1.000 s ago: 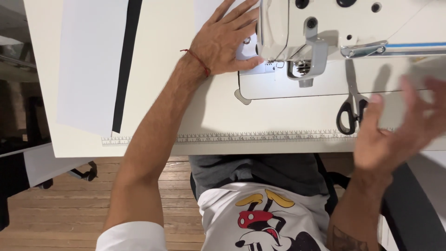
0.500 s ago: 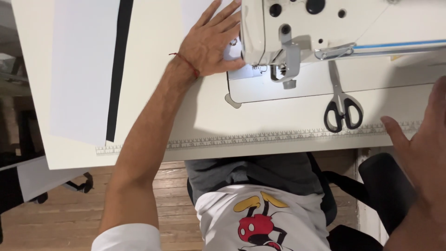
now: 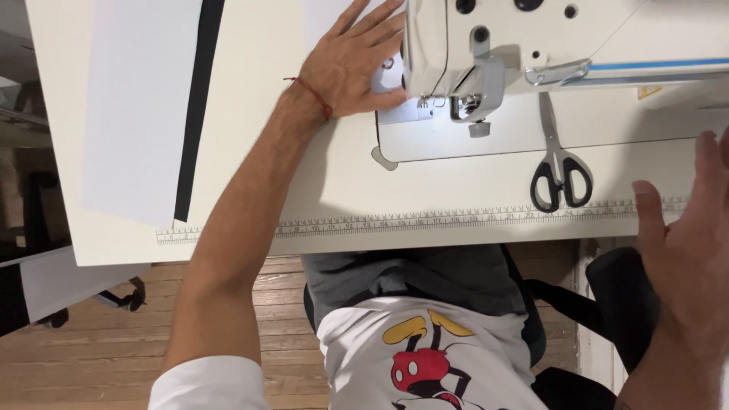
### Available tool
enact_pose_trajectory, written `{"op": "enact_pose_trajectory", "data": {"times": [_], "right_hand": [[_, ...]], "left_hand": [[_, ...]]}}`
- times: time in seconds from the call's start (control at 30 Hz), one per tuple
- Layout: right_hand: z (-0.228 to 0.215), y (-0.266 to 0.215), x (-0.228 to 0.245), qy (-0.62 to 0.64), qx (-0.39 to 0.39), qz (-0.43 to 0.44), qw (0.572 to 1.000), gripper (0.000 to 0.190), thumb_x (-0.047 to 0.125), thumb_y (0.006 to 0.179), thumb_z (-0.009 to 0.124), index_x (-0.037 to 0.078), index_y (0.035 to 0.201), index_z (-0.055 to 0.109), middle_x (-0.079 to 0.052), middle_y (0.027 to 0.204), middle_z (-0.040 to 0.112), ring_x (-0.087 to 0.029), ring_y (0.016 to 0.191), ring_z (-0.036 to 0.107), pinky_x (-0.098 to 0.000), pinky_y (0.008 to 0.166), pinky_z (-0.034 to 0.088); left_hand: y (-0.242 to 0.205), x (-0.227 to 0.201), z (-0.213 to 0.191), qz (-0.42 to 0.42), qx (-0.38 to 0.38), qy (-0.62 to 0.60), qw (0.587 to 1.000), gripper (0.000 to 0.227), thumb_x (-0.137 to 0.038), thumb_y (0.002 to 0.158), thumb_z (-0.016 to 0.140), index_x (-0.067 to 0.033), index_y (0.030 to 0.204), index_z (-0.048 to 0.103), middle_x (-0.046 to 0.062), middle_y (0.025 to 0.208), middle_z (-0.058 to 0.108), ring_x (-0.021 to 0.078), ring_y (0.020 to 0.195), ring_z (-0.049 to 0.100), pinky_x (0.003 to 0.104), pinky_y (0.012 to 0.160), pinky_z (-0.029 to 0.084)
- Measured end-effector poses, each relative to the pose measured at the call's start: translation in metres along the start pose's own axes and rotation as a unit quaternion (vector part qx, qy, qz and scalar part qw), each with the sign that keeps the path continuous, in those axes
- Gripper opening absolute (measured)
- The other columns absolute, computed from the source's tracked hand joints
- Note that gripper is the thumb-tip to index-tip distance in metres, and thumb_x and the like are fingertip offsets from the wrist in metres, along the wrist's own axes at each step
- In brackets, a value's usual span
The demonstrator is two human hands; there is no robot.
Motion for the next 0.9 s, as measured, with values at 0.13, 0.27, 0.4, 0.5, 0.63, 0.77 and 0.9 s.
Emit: {"op": "enact_pose_trajectory", "data": {"times": [0.13,0.27,0.4,0.5,0.63,0.77,0.9], "right_hand": [[0.017,-0.027,0.013,-0.027,-0.092,-0.075,0.993,0.049,0.023,0.130,0.079,-0.010,0.166,0.078,-0.030,0.180,0.061,-0.053,0.159,0.059,-0.0648,0.131,0.044],[0.039,-0.035,0.055,-0.088,-0.108,-0.131,0.981,0.027,0.021,0.129,0.086,0.010,0.151,0.094,-0.009,0.147,0.085,-0.033,0.132,0.078,-0.0472,0.123,0.044],[0.057,-0.031,0.045,-0.072,-0.097,-0.091,0.988,0.030,0.027,0.129,0.085,0.009,0.153,0.090,-0.009,0.139,0.084,-0.038,0.132,0.075,-0.0494,0.115,0.046],[0.060,-0.031,0.040,-0.093,-0.139,-0.086,0.982,0.042,0.031,0.106,0.110,0.012,0.140,0.095,-0.003,0.132,0.088,-0.032,0.129,0.075,-0.0450,0.112,0.041],[0.058,-0.024,0.034,-0.144,-0.084,-0.022,0.986,0.045,0.032,0.100,0.105,0.020,0.140,0.089,-0.002,0.114,0.089,-0.035,0.118,0.078,-0.0490,0.105,0.042],[0.063,-0.022,0.023,-0.096,-0.037,-0.003,0.995,0.059,0.022,0.083,0.099,0.017,0.138,0.080,0.001,0.120,0.091,-0.037,0.100,0.078,-0.0541,0.088,0.059],[0.054,-0.024,0.041,0.039,-0.012,0.022,0.999,0.067,0.016,0.091,0.098,0.011,0.152,0.072,-0.005,0.127,0.085,-0.037,0.110,0.074,-0.0521,0.089,0.057]], "left_hand": [[0.003,0.004,0.002,-0.037,0.030,-0.005,0.999,0.077,-0.058,0.115,0.070,-0.0004,0.166,0.062,0.020,0.179,0.055,0.0445,0.166,0.044,0.067,0.134,0.028],[-0.001,0.014,0.008,-0.049,0.032,0.016,0.998,0.085,-0.072,0.119,0.055,-0.0015,0.165,0.063,0.025,0.174,0.058,0.0477,0.153,0.058,0.067,0.124,0.038],[0.000,0.005,-0.002,-0.024,-0.002,0.012,1.000,0.067,-0.057,0.118,0.067,-0.0077,0.163,0.062,0.016,0.171,0.062,0.0382,0.146,0.062,0.055,0.114,0.043],[0.001,0.002,-0.007,-0.031,-0.012,0.014,0.999,0.062,-0.059,0.117,0.068,-0.0068,0.151,0.067,0.016,0.169,0.063,0.0392,0.142,0.064,0.057,0.115,0.042],[0.013,0.018,0.002,-0.108,0.114,0.071,0.985,0.090,-0.080,0.115,0.053,-0.0114,0.173,0.053,0.022,0.186,0.039,0.0434,0.167,0.042,0.071,0.133,0.027],[0.021,0.017,-0.007,-0.090,0.157,0.172,0.968,0.062,-0.072,0.111,0.072,-0.0212,0.147,0.071,0.017,0.161,0.060,0.0418,0.129,0.060,0.063,0.101,0.054],[0.040,0.031,-0.012,-0.051,0.182,0.183,0.965,0.063,-0.068,0.112,0.066,-0.0170,0.149,0.068,0.011,0.171,0.062,0.0376,0.131,0.063,0.057,0.103,0.054]]}}
Point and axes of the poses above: each hand's wrist, its own y-axis towards the middle knuckle, its own z-axis out of the palm, x = y × z, the point moved 9 cm from there along y, towards the middle knuckle
